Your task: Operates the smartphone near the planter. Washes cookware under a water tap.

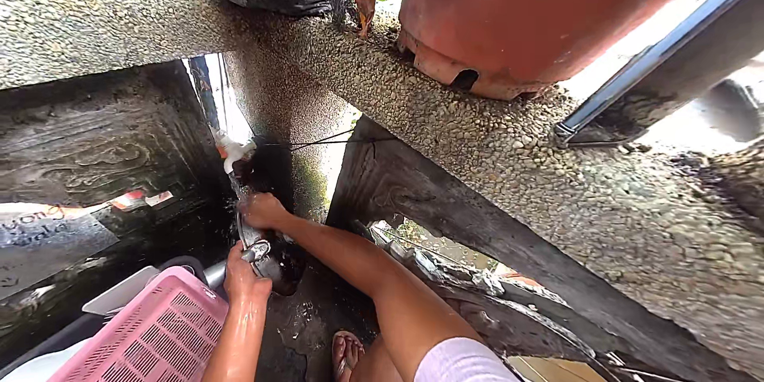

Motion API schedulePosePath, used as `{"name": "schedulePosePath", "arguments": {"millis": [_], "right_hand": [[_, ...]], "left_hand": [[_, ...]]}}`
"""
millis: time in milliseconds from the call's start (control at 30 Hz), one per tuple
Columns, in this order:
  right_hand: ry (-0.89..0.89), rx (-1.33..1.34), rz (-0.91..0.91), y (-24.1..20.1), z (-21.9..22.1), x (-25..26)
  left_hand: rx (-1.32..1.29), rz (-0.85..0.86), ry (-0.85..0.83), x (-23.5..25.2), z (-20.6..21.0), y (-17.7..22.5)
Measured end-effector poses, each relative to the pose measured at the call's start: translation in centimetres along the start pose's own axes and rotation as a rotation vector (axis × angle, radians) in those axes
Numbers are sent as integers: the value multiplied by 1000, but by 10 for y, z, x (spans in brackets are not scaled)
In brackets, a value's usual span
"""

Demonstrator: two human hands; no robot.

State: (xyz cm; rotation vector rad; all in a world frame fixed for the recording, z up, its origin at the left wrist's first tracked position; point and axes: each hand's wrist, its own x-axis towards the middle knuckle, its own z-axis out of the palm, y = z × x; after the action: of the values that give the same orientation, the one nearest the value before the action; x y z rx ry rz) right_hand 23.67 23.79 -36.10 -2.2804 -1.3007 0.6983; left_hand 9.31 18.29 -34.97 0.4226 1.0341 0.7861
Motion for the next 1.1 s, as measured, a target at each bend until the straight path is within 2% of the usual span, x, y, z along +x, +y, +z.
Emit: {"name": "schedulePosePath", "arguments": {"millis": [67,133,233,300,367,467,567,633,767,900,1100], "right_hand": [[49,-93,-48,-16,14,-15],[50,-55,-27,-16,10,-10],[-114,86,29,4,-12,17],[-32,55,49,1,-2,11],[86,-61,-31,-16,17,-8],[127,-121,-69,-30,23,-15],[-7,150,-1,-17,-3,10],[-101,381,15,8,-13,31],[-79,780,231,54,-3,29],[-70,855,393,73,24,-2],[-94,958,546,91,60,-47]], "left_hand": [[-12,7,-2,5,0,0],[19,25,14,1,0,-2],[37,23,56,-8,-1,-2],[-6,12,39,-2,-1,-1],[-64,10,-2,10,0,0],[-62,39,-30,11,-1,5],[-26,50,-15,-2,-4,11],[-40,39,-10,-14,-6,15],[-118,13,-19,-30,-5,33],[-169,-7,-15,-27,-3,38],[-142,-28,9,-22,6,18]]}}
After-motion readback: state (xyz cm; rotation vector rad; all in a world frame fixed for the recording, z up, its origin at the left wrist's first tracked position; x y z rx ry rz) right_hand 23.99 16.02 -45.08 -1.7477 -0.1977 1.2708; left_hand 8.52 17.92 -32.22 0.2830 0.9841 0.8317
